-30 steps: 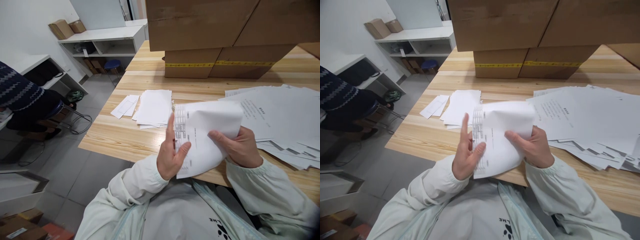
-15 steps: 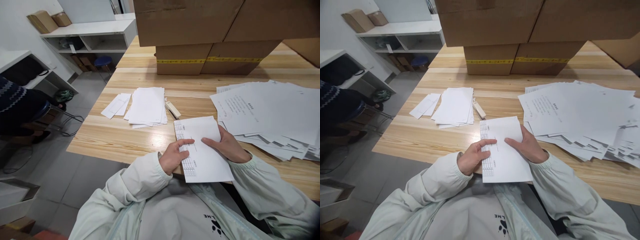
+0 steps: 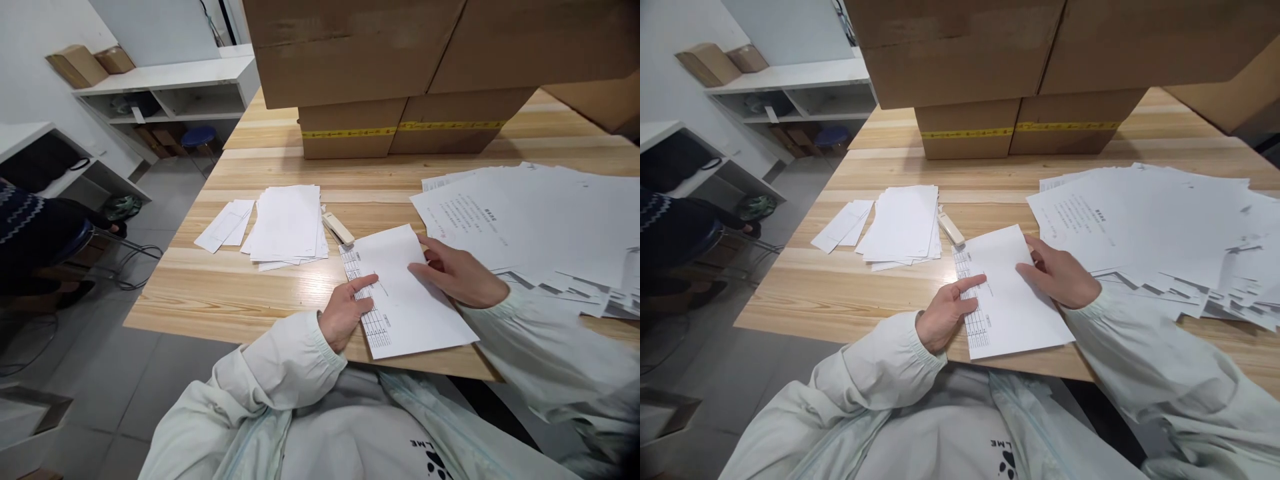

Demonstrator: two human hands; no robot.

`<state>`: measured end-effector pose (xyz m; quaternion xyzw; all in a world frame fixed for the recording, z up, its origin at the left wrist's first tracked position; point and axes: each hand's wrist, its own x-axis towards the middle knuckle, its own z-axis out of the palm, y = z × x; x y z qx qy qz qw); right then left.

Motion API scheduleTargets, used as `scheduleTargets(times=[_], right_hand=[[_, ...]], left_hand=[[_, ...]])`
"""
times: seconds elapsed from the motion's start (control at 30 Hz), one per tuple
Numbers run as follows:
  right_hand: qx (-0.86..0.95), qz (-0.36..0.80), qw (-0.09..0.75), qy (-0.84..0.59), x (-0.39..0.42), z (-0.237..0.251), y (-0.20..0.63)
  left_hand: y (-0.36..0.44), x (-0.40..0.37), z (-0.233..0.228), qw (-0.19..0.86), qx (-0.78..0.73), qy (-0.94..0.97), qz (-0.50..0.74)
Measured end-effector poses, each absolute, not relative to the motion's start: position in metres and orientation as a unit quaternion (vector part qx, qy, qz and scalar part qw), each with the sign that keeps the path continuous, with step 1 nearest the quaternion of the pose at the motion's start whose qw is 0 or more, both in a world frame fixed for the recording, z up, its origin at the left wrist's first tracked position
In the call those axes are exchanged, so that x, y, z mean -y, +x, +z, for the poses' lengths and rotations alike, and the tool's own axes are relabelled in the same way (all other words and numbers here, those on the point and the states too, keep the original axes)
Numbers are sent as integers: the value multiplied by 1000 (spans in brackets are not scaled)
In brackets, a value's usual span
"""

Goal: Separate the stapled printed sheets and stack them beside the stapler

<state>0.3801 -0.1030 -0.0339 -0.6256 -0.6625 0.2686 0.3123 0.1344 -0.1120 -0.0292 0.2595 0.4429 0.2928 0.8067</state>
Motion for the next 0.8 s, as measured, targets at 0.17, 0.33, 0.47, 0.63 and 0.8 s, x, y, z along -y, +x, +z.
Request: scheduleTargets(times=[0.17,0.33,0.47,0.63,0.8], right_hand=[[745,71,185,-637,85,-3,398],[825,41,216,-521,31,20,352],[904,141,226,-333,-28,7,299],[893,186,242,-332,-58,-26,271],[865,178,263,-389,-47,-34,275]], left_hand=[[135,107,-25,816,-445,248,273],[134,106,-24,821,-440,251,263],[133,104,-24,817,-447,251,265],[131,102,-25,810,-454,236,287],[131,103,-24,816,-449,242,272]])
